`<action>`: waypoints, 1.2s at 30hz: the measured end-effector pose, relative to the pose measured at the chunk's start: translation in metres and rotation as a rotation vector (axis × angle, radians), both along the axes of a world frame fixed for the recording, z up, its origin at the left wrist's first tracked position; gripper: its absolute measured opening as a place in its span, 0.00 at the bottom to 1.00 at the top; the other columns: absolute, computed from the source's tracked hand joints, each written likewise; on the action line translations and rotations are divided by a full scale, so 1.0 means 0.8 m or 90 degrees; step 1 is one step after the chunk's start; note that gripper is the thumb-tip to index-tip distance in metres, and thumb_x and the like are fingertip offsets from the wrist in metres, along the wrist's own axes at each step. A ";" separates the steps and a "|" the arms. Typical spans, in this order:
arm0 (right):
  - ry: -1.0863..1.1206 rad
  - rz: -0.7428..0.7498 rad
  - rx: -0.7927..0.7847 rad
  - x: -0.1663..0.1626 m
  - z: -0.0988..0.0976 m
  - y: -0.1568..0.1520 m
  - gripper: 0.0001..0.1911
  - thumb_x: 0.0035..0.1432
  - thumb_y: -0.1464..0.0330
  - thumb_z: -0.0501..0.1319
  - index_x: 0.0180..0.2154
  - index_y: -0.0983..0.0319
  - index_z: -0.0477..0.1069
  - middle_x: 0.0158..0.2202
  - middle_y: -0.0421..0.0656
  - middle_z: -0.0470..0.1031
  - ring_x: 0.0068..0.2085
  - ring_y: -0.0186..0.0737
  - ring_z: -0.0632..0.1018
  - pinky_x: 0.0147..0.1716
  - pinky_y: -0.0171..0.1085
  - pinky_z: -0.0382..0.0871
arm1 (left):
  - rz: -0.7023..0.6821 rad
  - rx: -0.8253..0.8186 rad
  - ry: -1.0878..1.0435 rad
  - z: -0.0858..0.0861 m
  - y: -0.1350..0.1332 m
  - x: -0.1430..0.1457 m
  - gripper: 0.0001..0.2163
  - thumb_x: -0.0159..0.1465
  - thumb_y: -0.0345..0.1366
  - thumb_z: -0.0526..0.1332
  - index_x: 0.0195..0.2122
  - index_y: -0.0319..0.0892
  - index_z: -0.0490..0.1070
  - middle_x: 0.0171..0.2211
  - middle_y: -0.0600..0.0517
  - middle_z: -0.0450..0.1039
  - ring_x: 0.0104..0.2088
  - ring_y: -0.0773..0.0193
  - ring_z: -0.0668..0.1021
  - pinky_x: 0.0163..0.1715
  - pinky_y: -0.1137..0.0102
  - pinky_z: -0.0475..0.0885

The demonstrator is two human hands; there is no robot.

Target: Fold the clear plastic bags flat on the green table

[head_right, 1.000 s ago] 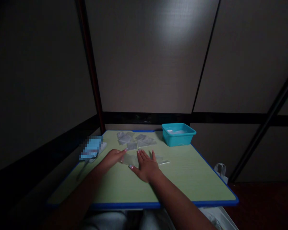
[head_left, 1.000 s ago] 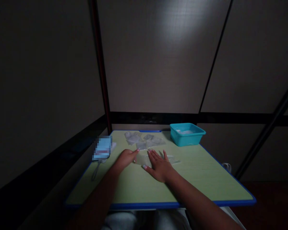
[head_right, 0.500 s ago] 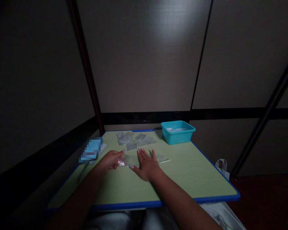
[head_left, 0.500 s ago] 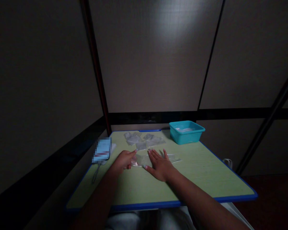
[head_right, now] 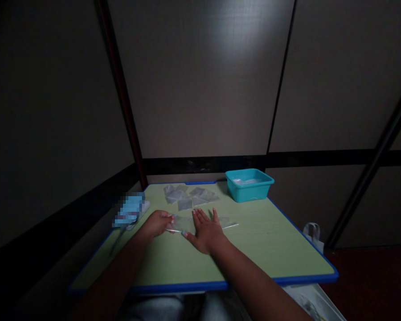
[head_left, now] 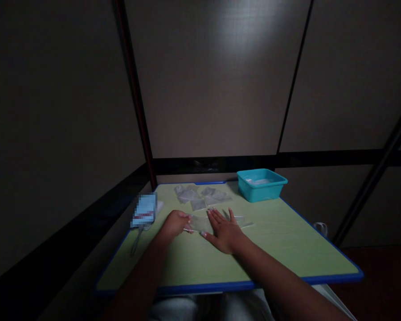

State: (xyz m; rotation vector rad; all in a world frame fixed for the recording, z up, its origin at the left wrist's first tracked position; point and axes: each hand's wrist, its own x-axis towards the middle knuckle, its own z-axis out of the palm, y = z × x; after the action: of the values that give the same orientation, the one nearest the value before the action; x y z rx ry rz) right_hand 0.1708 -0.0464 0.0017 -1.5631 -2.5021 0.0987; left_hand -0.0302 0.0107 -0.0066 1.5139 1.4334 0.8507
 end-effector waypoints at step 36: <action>0.171 -0.123 0.175 0.024 0.043 -0.007 0.27 0.48 0.47 0.54 0.39 0.63 0.65 0.37 0.49 0.71 0.42 0.49 0.67 0.41 0.42 0.52 | -0.047 0.153 0.299 0.085 0.018 0.122 0.09 0.51 0.33 0.56 0.16 0.38 0.66 0.11 0.55 0.62 0.19 0.66 0.67 0.22 0.72 0.56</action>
State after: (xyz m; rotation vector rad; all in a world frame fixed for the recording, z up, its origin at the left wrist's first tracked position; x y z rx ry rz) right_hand 0.1904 -0.0523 0.0358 -1.5525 -2.0531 -0.0573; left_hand 0.0672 0.0253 0.0617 2.0353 1.6337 0.6658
